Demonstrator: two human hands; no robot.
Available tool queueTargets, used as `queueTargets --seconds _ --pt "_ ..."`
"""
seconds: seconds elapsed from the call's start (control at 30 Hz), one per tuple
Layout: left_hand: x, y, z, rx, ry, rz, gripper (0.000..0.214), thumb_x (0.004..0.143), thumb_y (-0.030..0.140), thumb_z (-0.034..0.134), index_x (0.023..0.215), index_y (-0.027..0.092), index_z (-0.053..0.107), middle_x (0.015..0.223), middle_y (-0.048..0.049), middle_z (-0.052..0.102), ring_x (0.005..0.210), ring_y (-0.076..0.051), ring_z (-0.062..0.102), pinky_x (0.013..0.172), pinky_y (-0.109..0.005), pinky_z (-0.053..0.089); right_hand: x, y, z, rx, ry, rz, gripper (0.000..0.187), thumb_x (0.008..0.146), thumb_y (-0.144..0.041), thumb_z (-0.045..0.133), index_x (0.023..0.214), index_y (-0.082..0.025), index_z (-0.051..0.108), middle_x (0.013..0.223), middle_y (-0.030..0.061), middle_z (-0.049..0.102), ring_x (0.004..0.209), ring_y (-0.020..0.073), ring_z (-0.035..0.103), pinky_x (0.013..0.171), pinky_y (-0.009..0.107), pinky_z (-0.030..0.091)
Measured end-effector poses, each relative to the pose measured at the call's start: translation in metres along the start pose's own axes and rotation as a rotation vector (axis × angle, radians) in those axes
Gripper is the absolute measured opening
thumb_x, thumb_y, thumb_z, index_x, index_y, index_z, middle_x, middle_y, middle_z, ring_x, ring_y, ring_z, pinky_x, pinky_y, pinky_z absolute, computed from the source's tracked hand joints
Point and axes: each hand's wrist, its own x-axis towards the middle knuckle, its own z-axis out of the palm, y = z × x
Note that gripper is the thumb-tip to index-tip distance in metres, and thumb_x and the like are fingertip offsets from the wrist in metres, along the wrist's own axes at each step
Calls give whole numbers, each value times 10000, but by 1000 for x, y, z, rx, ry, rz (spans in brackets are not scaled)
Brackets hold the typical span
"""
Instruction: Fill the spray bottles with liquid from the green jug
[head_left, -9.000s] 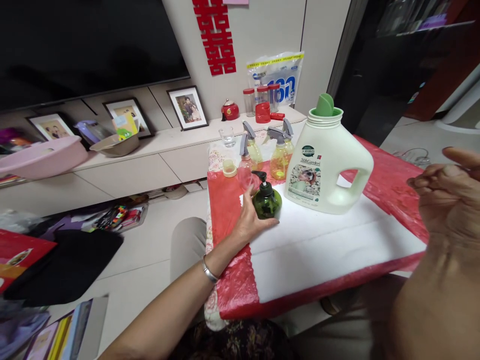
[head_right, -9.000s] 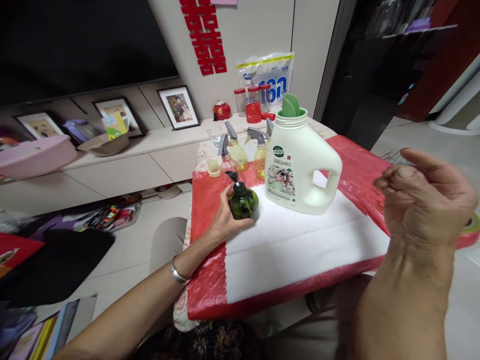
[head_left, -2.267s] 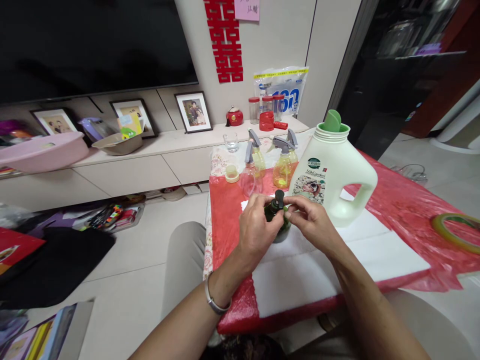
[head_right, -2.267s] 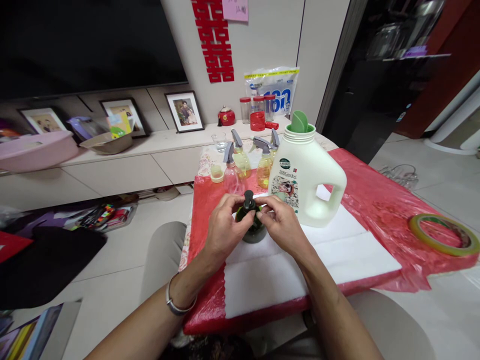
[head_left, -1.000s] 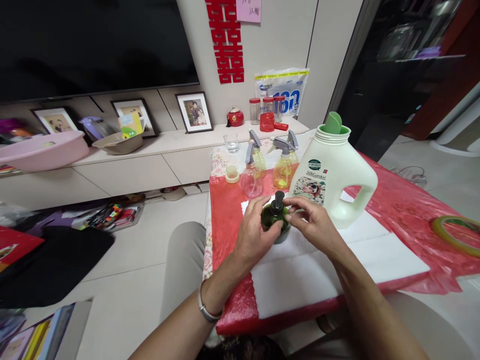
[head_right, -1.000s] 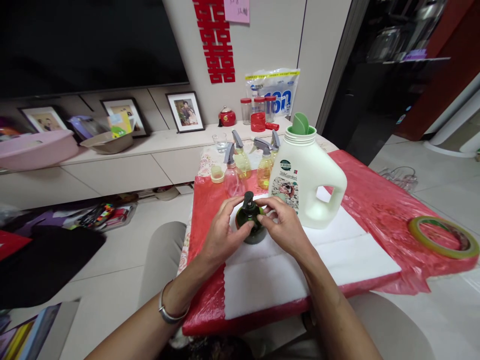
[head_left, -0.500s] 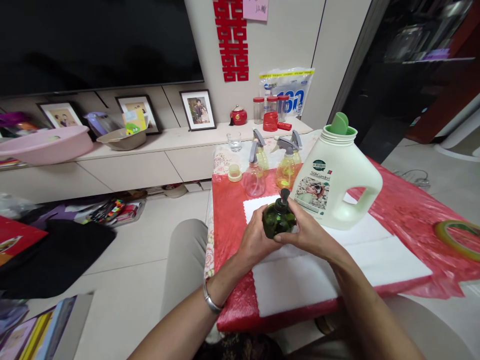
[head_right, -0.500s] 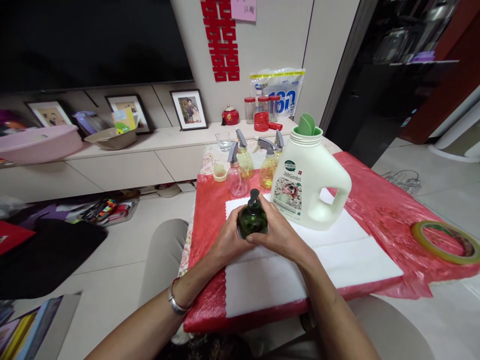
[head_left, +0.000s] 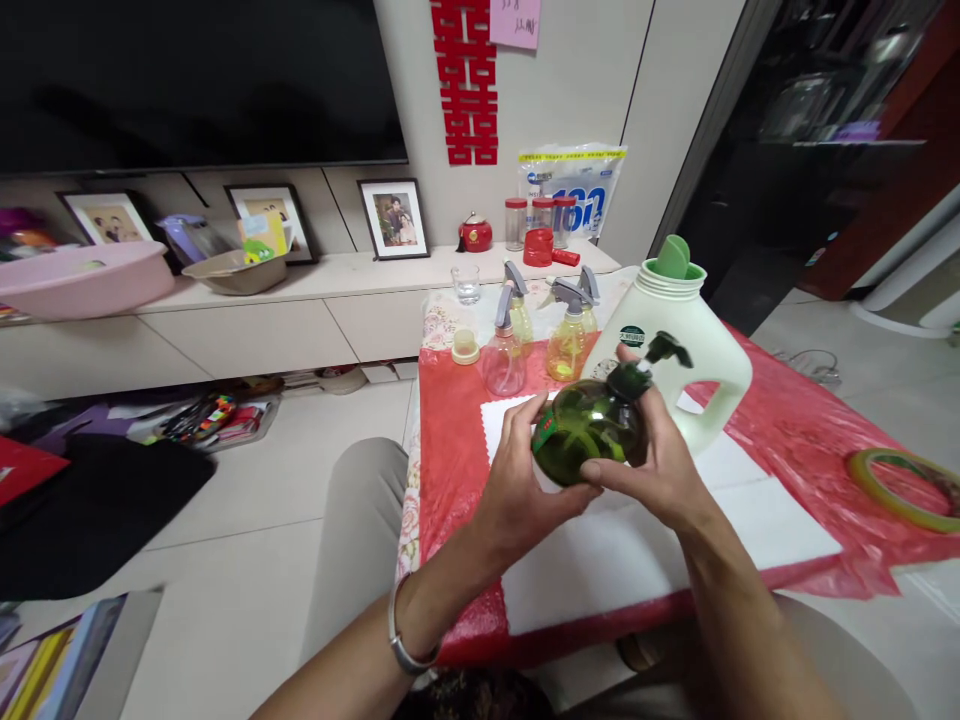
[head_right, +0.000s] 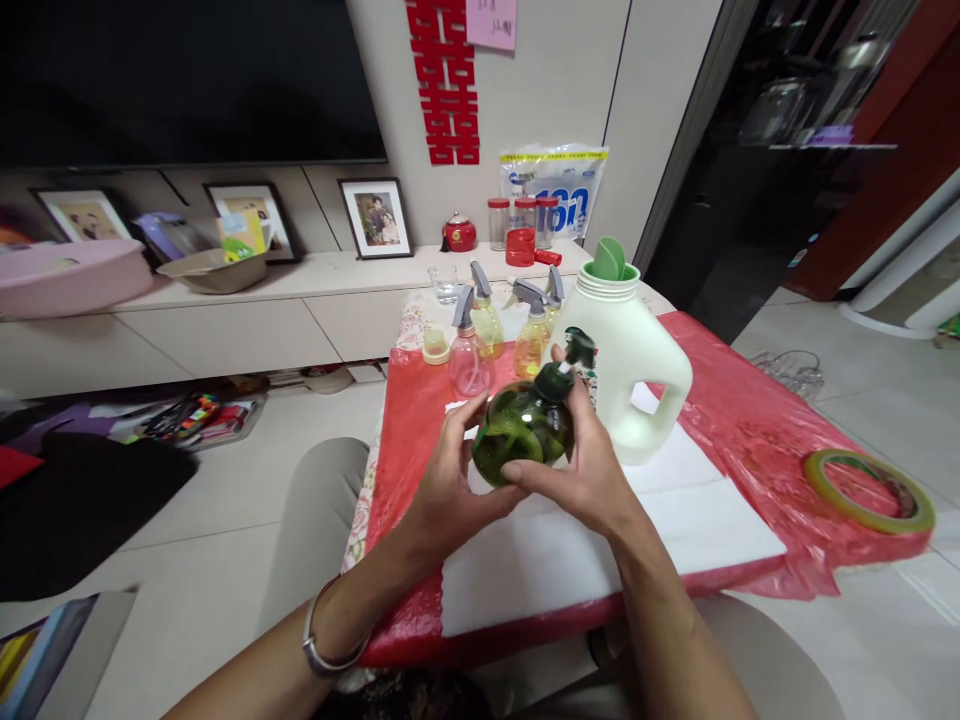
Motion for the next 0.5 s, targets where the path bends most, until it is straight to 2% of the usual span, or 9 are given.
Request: queueTargets --seconds 0.07,0.2,0.3,0.4,0.5 --pt "-4 4 1 -72 -33 38 829 775 363 772 1455 251 311 1447 -150 442 1357 -302 459 1092 -473 467 -3 -8 -7 75 42 16 1143 689 -471 864 1593 -241 204 1464 108 455 1342 290 480 1099 399 469" --pt "-10 5 9 -139 -22 62 482 965 306 504 1427 269 372 1421 -136 454 1297 -256 514 1031 -442 504 -16 -31 -30 116 207 34 1212 617 -532 877 1599 -278 214 1447 104 484 1313 343 508 1041 430 515" --pt "-9 -5 23 -92 -13 55 384 955 227 484 1338 254 468 1300 -118 523 1154 -222 599 911 -402 550 -36 -55 -55 27 417 -9 1156 664 -549 817 1605 -305 191 1455 132 465 1262 383 542 936 490 560" --pt "-5 -22 38 -34 -43 86 353 902 157 487 1241 238 545 1225 -103 573 1048 -206 632 812 -376 564 -54 -70 -85 -99 653 -73 1038 731 -473 750 1598 -338 196 1451 151 448 1232 378 556 839 517 582" --pt "-4 -38 46 11 -71 76 330 878 148 468 1172 223 598 1188 -106 603 1020 -211 641 779 -372 569 -56 -61 -120 -168 865 -162 1037 672 -370 809 1560 -352 273 1370 124 504 1190 308 578 918 484 555"
